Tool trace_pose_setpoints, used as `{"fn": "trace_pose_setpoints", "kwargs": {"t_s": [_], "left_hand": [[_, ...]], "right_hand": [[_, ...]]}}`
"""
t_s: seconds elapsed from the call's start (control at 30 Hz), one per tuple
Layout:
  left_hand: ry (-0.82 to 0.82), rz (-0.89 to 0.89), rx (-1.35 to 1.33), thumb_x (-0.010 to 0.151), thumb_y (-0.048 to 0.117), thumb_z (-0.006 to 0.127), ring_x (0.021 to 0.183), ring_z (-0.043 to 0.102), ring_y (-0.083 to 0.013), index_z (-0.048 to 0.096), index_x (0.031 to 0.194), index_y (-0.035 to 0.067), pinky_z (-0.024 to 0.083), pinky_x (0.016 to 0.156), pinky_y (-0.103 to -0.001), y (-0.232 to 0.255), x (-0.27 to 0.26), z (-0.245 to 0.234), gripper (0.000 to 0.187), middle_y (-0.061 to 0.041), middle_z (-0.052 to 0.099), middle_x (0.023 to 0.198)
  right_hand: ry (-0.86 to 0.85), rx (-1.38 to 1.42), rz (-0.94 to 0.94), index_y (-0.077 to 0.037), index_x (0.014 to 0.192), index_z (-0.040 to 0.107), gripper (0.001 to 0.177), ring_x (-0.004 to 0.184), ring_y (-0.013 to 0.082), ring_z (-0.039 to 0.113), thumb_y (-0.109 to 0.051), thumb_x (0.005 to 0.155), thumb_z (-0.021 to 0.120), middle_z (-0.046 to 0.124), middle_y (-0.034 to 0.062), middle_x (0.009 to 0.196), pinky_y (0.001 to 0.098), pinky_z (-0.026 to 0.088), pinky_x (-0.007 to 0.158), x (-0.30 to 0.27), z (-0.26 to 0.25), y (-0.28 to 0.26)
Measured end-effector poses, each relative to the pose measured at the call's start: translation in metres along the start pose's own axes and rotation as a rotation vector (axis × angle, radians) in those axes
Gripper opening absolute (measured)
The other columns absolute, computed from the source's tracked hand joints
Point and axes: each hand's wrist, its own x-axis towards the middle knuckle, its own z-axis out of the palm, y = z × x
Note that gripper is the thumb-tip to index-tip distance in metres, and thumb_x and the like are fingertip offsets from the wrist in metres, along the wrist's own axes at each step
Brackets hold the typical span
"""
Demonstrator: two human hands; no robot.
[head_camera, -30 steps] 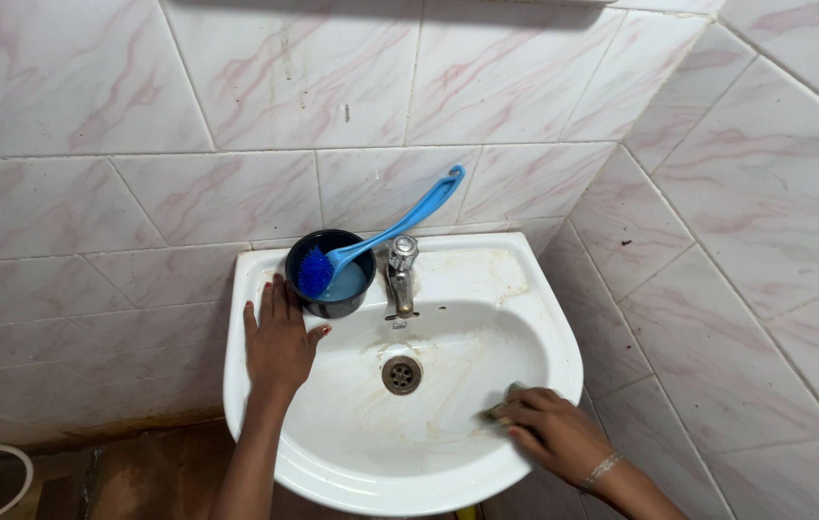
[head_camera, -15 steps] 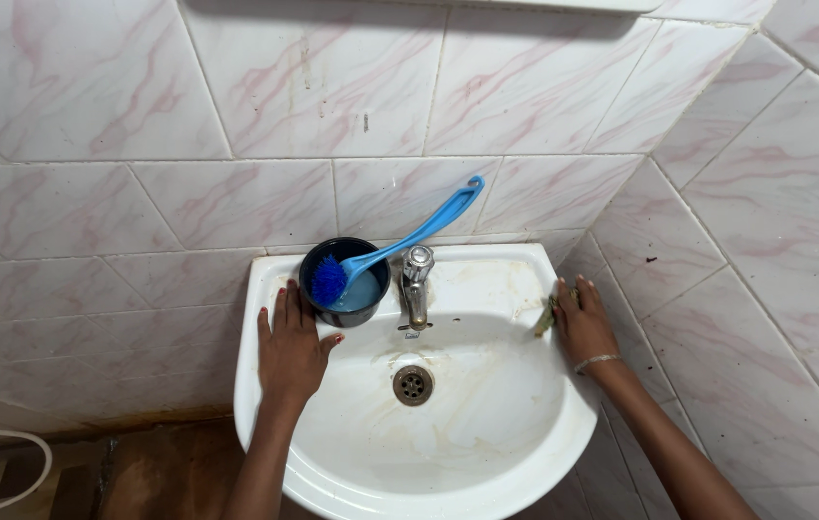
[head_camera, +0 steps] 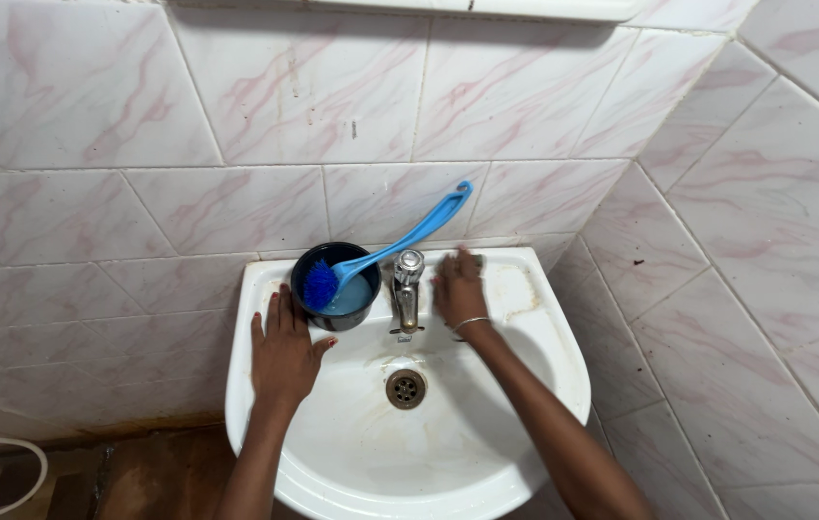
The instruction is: The person scrubs a white bathroom sink with a cloth, focusing on the basin and drain area. They repeatedly wipe the surface and occasionally rinse the cloth under the faucet.
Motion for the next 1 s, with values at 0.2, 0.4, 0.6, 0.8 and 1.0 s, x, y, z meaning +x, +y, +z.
{"fn": "trace_pose_setpoints", "kwargs": {"t_s": [0.2,0.4,0.6,0.8,1.0], "left_hand": [[0.000,-0.005,-0.017,0.088,0.060,0.060,0.153,0.023,-0.0298,0.033,0.153,0.000,0.024,0.120,-0.053,-0.001,0.001,0.000,0.093,-0.017,0.025,0.165],[0.007,0.000,-0.014,0.088,0.060,0.060,0.152,0.023,-0.0301,0.033,0.153,0.000,0.024,0.119,-0.053,-0.002,0.002,0.000,0.093,-0.017,0.025,0.164],[0.020,0.013,0.008,0.088,0.060,0.060,0.152,0.024,-0.0307,0.035,0.153,-0.002,0.025,0.119,-0.053,-0.002,0.000,0.001,0.093,-0.018,0.027,0.164],[0.026,0.014,-0.007,0.088,0.060,0.060,0.152,0.025,-0.0311,0.035,0.152,-0.003,0.026,0.118,-0.052,-0.001,0.000,0.001,0.093,-0.018,0.027,0.164],[0.022,0.018,0.004,0.087,0.060,0.060,0.151,0.026,-0.0312,0.034,0.152,-0.003,0.027,0.118,-0.052,-0.001,0.002,0.000,0.094,-0.019,0.027,0.163]], "right_hand": [[-0.102,-0.106,-0.175,-0.014,0.133,0.068,0.043,0.135,0.0362,0.050,-0.021,0.091,0.073,0.049,0.0141,0.150,0.0545,0.037,0.110,-0.005,-0.038,-0.024],[-0.084,-0.248,0.011,-0.015,0.133,0.067,0.037,0.134,0.0348,0.054,-0.022,0.097,0.065,0.048,0.0127,0.155,0.0470,0.045,0.108,-0.011,-0.110,0.025],[-0.217,-0.234,0.154,-0.018,0.133,0.068,0.037,0.120,0.0359,0.063,-0.022,0.096,0.066,0.055,0.0147,0.146,0.0432,0.053,0.098,-0.059,-0.142,0.020],[-0.124,-0.049,0.081,-0.010,0.114,0.078,0.028,0.118,0.0351,0.063,-0.015,0.086,0.075,0.065,0.0142,0.136,0.0426,0.052,0.101,-0.075,-0.149,0.043],[-0.055,-0.135,0.077,-0.009,0.097,0.082,0.016,0.108,0.0329,0.061,-0.007,0.082,0.076,0.071,0.0119,0.114,0.0408,0.051,0.098,-0.003,-0.113,0.070]]}}
